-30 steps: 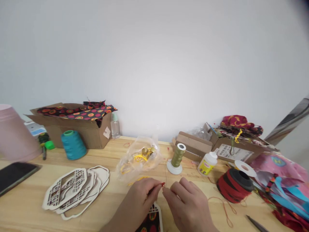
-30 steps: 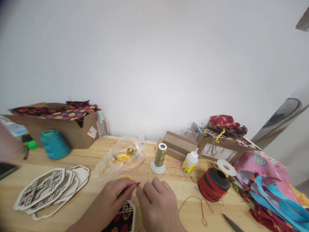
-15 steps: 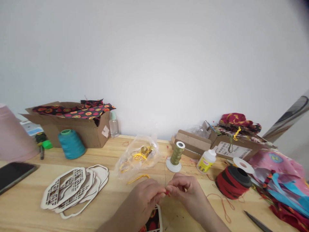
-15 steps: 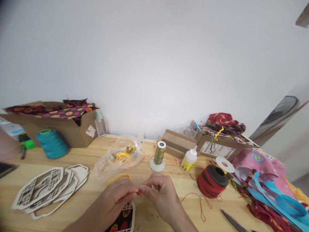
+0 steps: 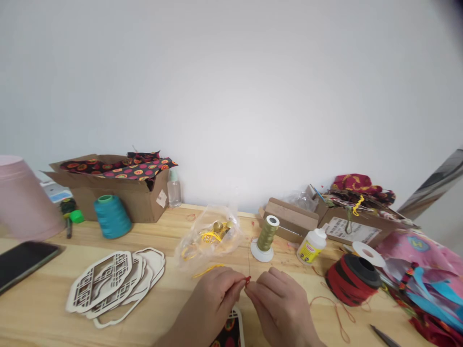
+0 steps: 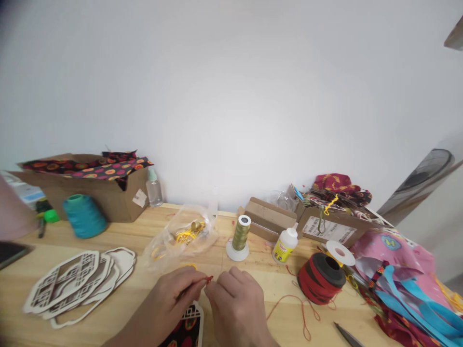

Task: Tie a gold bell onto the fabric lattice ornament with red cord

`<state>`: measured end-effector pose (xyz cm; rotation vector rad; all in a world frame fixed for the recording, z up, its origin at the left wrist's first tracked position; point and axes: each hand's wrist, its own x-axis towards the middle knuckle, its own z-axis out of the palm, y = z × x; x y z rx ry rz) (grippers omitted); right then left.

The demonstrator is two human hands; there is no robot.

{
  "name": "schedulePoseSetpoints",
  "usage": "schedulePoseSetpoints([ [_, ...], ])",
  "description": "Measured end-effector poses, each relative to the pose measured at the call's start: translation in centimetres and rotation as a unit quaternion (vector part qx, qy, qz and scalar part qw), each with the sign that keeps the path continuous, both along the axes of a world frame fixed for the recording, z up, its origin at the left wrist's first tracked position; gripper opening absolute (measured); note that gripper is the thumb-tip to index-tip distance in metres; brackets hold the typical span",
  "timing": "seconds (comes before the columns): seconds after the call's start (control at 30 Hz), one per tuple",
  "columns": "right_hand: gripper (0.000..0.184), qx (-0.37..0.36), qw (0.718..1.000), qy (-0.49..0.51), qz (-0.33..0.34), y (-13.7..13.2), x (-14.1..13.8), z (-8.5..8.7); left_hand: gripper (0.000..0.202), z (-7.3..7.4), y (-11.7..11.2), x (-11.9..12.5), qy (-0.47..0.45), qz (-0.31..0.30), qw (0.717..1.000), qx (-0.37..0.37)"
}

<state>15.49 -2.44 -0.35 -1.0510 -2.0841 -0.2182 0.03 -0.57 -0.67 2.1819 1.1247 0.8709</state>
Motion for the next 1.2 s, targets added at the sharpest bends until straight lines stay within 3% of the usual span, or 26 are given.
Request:
schedulePoseSetpoints([
  [0.1,0.022,0.055,0.998,-0.040,-0.014,-0.1,0.2,0.7,0.021,0.2,-0.1,0.2,-0.008,-0.004,1.000,-0.010],
  [0.2,0.018,0.044,0.999,-0.001,-0.006,0.0,0.5,0.9,0.022,0.5,-0.1,0.2,-0.024,-0.011,0.999,-0.039],
  [0.3,0.012,-0.050,0.992,0.112,0.021,0.2,0.7,0.8,0.025,0.8,-0.2,0.1,-0.038,-0.021,0.996,-0.076],
  [0.47,0.010,-0.240,0.935,0.250,0.076,0.3,0.7,1.0,0.030,1.0,-0.3,-0.1,-0.079,-0.034,0.985,-0.147],
  [0.57,0.009,-0.253,0.925,0.272,0.082,0.3,0.6,1.4,0.029,0.5,-0.2,0.0,-0.150,-0.057,0.959,-0.231],
  [0.67,0.011,-0.240,0.924,0.282,0.093,0.3,0.6,1.6,0.030,0.0,0.1,0.1,-0.233,-0.089,0.916,-0.315],
  [0.77,0.014,-0.219,0.928,0.285,0.096,0.4,0.7,1.6,0.035,-0.1,0.3,0.1,-0.264,-0.097,0.888,-0.364],
  [0.97,0.011,-0.197,0.933,0.285,0.102,0.6,0.8,1.3,0.030,0.2,-0.1,0.1,-0.241,-0.056,0.921,-0.302],
  [1.1,0.011,-0.191,0.937,0.272,0.110,0.6,0.8,1.2,0.018,0.4,-0.2,0.0,-0.146,-0.027,0.968,-0.202],
  [1.2,0.012,-0.189,0.938,0.268,0.109,0.5,0.8,1.2,0.022,0.7,-0.1,-0.1,-0.078,-0.016,0.988,-0.136],
])
